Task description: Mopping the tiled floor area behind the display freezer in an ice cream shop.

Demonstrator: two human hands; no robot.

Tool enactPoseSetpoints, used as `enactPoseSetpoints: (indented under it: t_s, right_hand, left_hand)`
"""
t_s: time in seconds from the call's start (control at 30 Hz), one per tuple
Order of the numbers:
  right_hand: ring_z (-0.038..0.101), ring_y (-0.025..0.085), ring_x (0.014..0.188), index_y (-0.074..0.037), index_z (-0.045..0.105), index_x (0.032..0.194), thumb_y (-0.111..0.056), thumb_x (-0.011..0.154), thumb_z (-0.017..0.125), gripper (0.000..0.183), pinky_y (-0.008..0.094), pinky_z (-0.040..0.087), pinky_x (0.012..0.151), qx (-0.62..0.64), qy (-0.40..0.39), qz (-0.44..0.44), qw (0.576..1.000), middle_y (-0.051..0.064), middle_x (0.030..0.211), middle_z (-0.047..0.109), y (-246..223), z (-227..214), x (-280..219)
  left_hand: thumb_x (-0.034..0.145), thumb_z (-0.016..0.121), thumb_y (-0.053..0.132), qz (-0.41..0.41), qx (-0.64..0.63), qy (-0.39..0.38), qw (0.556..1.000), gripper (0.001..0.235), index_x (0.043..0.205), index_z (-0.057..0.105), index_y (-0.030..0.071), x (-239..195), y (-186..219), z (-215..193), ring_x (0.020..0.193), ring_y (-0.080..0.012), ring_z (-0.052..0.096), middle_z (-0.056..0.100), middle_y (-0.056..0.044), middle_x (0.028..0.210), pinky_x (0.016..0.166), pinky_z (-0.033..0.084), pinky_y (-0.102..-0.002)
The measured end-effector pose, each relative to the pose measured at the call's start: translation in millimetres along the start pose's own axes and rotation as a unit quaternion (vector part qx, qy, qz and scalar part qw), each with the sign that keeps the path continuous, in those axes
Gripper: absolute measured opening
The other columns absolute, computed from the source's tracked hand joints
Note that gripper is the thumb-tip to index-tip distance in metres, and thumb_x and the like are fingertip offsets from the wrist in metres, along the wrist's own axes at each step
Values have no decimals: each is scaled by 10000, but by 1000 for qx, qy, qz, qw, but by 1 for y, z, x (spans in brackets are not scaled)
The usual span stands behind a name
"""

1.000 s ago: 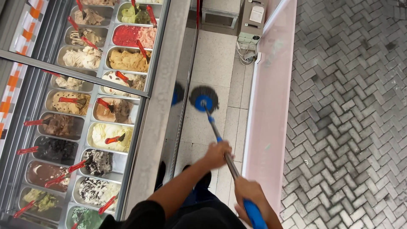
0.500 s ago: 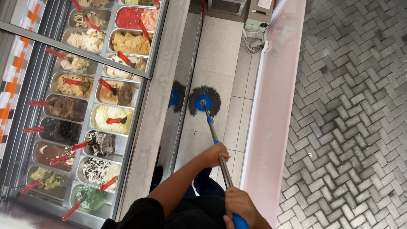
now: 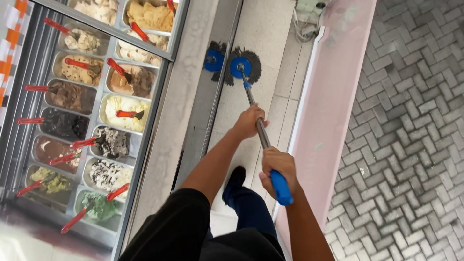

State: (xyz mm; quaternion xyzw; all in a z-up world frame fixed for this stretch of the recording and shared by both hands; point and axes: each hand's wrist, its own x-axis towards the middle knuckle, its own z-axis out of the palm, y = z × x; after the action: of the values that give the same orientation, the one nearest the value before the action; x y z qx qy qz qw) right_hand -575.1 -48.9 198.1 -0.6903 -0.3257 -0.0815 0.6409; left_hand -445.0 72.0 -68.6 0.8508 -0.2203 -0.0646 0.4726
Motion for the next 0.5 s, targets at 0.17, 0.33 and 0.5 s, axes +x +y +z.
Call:
enactPoseSetpoints:
  t_s: [0.17, 0.33, 0.5]
  right_hand:
    - [434, 230, 428, -136, 442, 566, -186, 916, 644, 407, 347, 456, 533, 7, 44, -10, 999, 30, 504, 480, 6, -5, -42]
    - [405, 164, 485, -131, 404, 642, -301, 962, 538, 386, 321, 420, 598, -52, 60, 2, 997, 11, 554, 404, -53, 30, -86]
    - [357, 167, 465, -119, 398, 637, -215, 891, 564, 319, 326, 388, 582, -40, 111, 20, 993, 12, 539, 369, -124, 101, -141]
  left_hand:
    - [886, 720, 384, 129, 17, 54, 990, 414, 610, 519, 150, 0, -2, 33, 703, -333, 658, 538, -65, 607, 739, 511, -439]
    - [850, 649, 179, 121, 23, -27, 992, 369, 534, 466, 126, -56, 36, 48, 566, -241, 557, 546, -37, 523, 674, 523, -416]
    - [881, 623, 176, 125, 8, -51, 991, 398, 525, 449, 209, -152, 60, 62, 452, -91, 475, 413, 66, 436, 805, 633, -394]
